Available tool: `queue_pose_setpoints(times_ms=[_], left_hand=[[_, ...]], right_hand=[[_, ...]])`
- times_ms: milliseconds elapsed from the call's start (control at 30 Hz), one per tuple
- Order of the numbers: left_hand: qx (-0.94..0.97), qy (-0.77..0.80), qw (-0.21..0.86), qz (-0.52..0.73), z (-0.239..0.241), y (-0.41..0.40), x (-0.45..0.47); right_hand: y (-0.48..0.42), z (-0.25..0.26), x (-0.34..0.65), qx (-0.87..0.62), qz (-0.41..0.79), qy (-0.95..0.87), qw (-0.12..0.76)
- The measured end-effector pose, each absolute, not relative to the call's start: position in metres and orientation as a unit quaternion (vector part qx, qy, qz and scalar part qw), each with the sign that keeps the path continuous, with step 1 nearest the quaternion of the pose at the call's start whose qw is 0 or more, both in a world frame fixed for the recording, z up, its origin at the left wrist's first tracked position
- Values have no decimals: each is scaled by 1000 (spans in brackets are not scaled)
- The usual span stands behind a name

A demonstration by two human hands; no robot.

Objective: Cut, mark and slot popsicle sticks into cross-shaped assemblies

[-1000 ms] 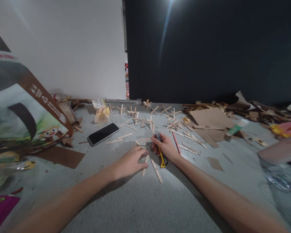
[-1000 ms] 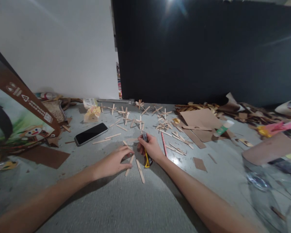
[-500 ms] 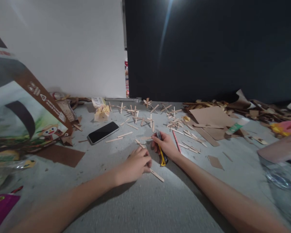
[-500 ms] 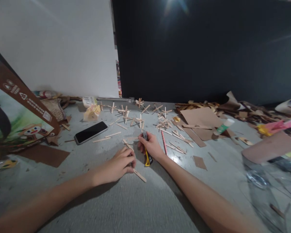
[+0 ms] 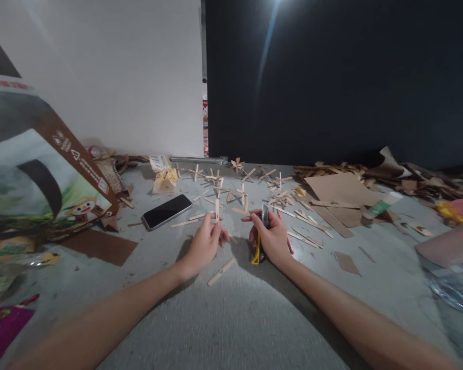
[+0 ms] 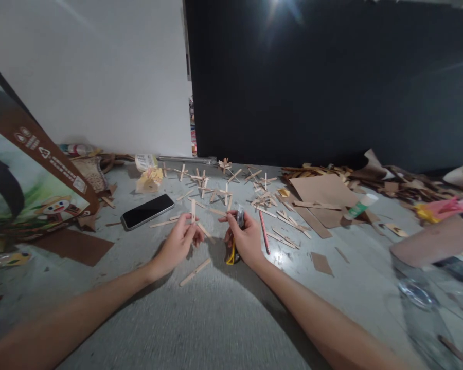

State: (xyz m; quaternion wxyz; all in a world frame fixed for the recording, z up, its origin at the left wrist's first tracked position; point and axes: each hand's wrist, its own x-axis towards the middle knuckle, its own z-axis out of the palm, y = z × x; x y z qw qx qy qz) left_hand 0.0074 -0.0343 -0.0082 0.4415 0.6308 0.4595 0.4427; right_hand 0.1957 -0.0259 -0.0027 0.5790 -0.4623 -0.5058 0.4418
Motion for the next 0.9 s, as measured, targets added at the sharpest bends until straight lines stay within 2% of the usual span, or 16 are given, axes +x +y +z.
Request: queue_pose_setpoints(times_ms=[100,333,700,900], left_hand=[[618,448,444,469,-14,-29,3],[646,442,438,442,-17,-30,3],[708,507,311,382,-16,-37,-2],[707,519,310,368,-16,-37,-2]], right_hand=[[-40,0,184,-455,425,-521,583],[-51,-3,175,-464,440,-538,549],[-58,4,175,-488,348,-633,491],[-57,7,173,-486,372,-637,469]])
